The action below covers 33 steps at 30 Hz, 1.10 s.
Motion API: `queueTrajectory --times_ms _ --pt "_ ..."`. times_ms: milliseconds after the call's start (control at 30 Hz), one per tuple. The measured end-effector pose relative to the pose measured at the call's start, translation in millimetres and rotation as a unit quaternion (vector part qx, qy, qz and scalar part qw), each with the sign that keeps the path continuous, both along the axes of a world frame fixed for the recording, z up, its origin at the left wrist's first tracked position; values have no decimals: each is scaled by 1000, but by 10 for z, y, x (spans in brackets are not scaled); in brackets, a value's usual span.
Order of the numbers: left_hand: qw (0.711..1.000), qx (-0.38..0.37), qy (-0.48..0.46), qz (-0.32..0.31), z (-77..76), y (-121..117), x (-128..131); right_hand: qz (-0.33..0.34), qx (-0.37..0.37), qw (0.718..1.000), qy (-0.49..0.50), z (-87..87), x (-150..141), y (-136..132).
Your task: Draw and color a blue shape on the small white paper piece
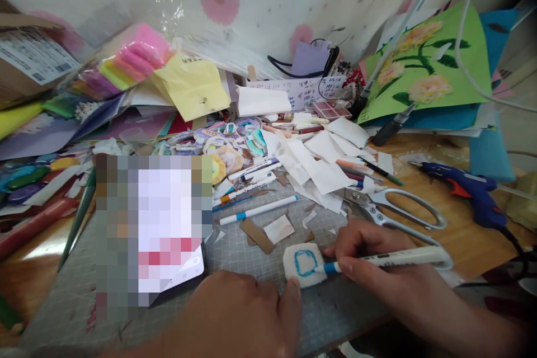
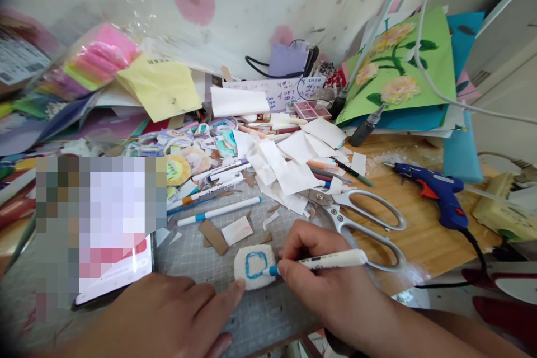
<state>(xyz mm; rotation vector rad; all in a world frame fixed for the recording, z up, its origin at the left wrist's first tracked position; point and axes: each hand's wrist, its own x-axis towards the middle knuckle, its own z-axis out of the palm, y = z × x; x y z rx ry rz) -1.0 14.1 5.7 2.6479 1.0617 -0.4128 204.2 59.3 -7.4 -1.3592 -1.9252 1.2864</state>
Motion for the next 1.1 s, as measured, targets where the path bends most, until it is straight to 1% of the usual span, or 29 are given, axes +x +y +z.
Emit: queueTrajectory --times_ms 167,300,433,533,633,767,900,1000,1100 --pt "1000 -8 7 -5 55 12 10 -19 -8 1000 4 17 -58 16" --pt "999 -27 17 -10 89 30 9 -12 3 1000 -10 21 -86 -4" --pt "1000 -20 1 -21 63 53 2 10 2 1000 -6 13 -68 -13" --pt "1000 -19 2 -20 34 52 4 0 -4 1000 -6 15 -69 -12" --pt "1000 -7 2 -16 22 45 1 10 -3 1000 -10 18 -76 -5" --pt "1000 2 -4 -26 20 27 0 3 -7 1000 -6 13 -79 4" --pt "1000 17 0 -13 22 4 9 10 -4 1000 -10 18 -82 -2" --pt "1000 8 0 -21 25 15 -1 1 -4 1000 -14 29 -85 -9" --pt "1000 -1 2 -28 27 34 -19 9 -12 1000 -8 35 -85 -11"
